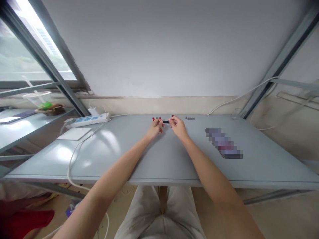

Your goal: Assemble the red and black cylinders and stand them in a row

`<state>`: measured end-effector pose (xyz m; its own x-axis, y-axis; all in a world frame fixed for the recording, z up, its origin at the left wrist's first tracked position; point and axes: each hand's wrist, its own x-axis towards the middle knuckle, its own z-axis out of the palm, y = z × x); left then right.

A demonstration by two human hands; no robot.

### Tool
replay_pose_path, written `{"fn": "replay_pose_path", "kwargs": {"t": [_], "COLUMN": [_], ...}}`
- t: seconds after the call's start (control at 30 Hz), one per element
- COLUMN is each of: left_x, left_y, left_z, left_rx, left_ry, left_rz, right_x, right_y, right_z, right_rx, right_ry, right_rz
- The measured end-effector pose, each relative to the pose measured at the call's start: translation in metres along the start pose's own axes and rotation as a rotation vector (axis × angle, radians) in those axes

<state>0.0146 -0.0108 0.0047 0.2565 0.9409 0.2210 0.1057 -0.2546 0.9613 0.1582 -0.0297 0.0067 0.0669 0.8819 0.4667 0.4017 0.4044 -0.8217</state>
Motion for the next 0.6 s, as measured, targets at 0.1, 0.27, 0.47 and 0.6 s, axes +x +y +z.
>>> {"fn": "replay_pose_path", "kwargs": {"t": [0.1, 0.27, 0.47, 0.6], "left_x": [0.001, 0.004, 0.003, 0.002], "left_y": [-0.003, -0.007, -0.013, -0.012], "left_z": [-0.001, -0.002, -0.002, 0.001], "left_rx": [0.065, 0.097, 0.032, -0.029], "left_ry": [0.012, 0.063, 0.141, 0.167], "left_rz": [0.014, -0.026, -0.053, -0.06], "right_x": [-0.001, -0.001, -0.001, 0.001], "right_y": [-0.001, 0.004, 0.01, 0.013], "right_z": [-0.001, -0.003, -0.008, -0.009], "right_rx": [-0.016, -0.03, -0.27, -0.371], "right_ry": [-0.014, -0.054, -0.103, -0.125], "right_rz": [0.007, -0.043, -0.115, -0.121]}}
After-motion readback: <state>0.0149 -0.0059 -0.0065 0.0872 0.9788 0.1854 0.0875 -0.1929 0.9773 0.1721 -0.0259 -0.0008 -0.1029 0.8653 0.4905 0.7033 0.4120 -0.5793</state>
